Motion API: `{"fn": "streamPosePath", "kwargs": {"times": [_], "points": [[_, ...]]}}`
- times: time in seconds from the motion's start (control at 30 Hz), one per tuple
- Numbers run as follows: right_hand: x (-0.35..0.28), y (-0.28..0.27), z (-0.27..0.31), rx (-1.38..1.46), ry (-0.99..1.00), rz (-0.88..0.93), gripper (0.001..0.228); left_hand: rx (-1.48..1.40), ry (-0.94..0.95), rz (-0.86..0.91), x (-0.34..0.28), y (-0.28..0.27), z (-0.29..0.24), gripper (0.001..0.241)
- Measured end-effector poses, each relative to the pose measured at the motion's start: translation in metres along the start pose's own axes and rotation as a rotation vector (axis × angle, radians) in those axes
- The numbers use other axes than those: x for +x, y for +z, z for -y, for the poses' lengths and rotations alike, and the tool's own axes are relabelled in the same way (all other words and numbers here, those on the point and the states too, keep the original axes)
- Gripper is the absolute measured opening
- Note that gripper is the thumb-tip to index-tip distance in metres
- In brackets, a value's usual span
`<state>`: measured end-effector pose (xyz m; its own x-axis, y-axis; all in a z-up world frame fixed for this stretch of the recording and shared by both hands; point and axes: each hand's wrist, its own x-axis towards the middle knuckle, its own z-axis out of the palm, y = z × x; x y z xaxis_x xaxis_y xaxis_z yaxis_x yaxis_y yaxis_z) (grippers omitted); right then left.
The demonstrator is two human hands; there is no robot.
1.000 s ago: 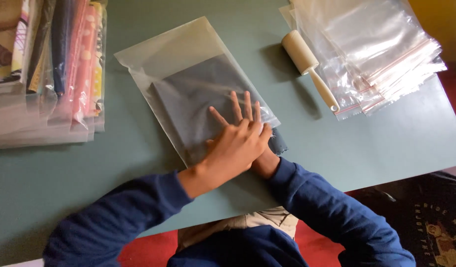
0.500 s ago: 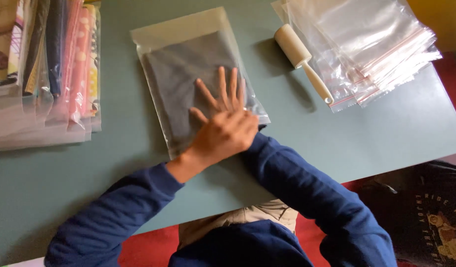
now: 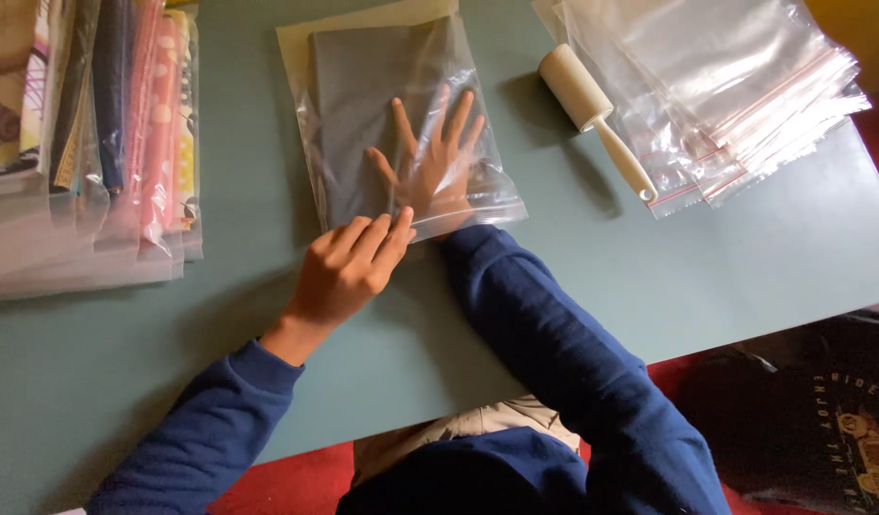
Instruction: The person uses a small wooden rolling pin to smooth a piece of dark grey patterned fabric on a green table. They fold the fabric into a smaller square, smooth it again with the roller, and then place it into a clear plastic zip-lock bag, sealing it shut.
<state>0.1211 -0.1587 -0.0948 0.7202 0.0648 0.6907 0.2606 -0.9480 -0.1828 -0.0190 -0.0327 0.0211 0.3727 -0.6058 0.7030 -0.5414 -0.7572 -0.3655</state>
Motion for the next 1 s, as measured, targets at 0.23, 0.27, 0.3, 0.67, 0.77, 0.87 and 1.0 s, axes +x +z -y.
{"fn": "streamPosePath", "kwargs": {"times": [0.23,0.27,0.3,0.67,0.77,0.87,1.0], "points": [[0.039,-0.024,0.007,-0.144,0.044,0.455,0.073,-0.011,-0.013,0.005,0.0,0.005,0.003,0.017],[0.038,-0.019,0.005,-0.107,0.032,0.349,0.072,-0.022,-0.015,0.01,-0.001,0.006,0.003,0.019],[0.039,-0.019,0.005,-0.107,0.032,0.347,0.072,-0.021,-0.015,0.009,-0.001,0.007,0.004,0.019],[0.05,-0.015,-0.013,0.048,0.06,0.144,0.079,-0.078,-0.02,-0.015,-0.014,0.016,0.007,0.027],[0.047,-0.007,-0.014,-0.07,0.089,0.32,0.093,-0.078,-0.022,-0.016,-0.013,0.016,0.007,0.027],[0.054,-0.03,-0.01,-0.182,-0.005,0.161,0.085,-0.082,-0.025,-0.03,-0.013,0.015,0.005,0.025],[0.05,-0.026,-0.013,-0.094,0.057,0.352,0.097,-0.074,-0.038,-0.034,-0.015,0.017,0.005,0.027]]}}
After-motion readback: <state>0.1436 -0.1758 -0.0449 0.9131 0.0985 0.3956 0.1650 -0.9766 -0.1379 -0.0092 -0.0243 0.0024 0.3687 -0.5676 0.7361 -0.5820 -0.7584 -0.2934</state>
